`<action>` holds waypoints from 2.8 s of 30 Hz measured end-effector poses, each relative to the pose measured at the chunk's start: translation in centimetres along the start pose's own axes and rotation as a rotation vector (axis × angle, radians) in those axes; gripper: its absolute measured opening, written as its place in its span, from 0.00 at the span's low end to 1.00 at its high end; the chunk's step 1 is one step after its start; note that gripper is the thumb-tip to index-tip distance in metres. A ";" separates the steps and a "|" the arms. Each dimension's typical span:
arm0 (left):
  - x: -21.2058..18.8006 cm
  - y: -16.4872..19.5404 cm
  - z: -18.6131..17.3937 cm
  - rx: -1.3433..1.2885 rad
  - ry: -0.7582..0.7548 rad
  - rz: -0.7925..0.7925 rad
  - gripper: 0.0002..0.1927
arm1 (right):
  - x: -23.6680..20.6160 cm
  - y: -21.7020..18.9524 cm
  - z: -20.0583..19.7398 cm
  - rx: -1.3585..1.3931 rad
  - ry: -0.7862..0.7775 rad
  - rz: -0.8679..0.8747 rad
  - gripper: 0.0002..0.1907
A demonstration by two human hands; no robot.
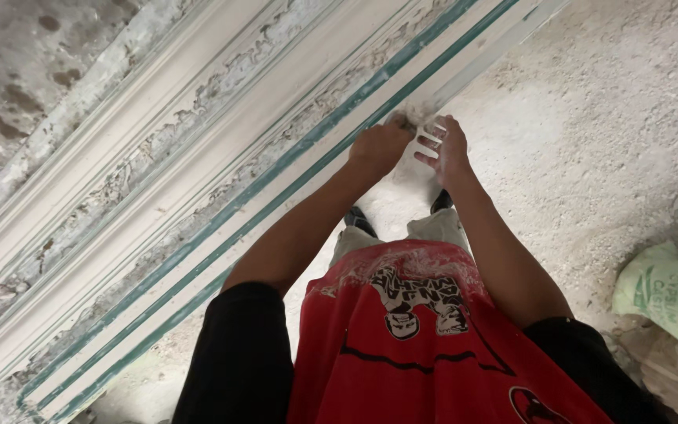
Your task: The person uses a small hand scraper to remove dried plaster residue from decorative molding strips laid on a work surface. They work along the grooves of the moldings section by section, repositioning the pieces and scraping off excess plaster by hand.
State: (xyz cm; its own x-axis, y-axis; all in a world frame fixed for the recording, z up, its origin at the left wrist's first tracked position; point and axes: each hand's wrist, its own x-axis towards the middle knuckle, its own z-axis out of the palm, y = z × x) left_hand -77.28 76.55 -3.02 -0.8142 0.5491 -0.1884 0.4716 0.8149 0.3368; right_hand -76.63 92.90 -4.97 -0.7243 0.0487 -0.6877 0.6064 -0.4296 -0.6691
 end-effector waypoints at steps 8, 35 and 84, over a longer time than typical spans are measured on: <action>-9.5 -2.4 -1.0 0.072 -0.298 -0.153 0.40 | 6.3 -5.8 -7.5 0.045 -0.190 0.018 0.34; 5.7 2.6 0.9 0.037 -0.194 -0.179 0.28 | 14.6 -12.5 -13.9 0.043 -0.299 0.157 0.38; 29.5 9.9 0.6 0.145 -0.034 0.032 0.29 | 17.1 -19.9 -23.6 -0.123 -0.283 -0.359 0.14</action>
State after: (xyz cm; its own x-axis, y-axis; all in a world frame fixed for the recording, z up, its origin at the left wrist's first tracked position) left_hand -96.41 100.93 -5.75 -0.7872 0.5793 -0.2113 0.5433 0.8137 0.2068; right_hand -93.35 123.58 -10.08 -0.9458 -0.0809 -0.3145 0.3235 -0.3196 -0.8906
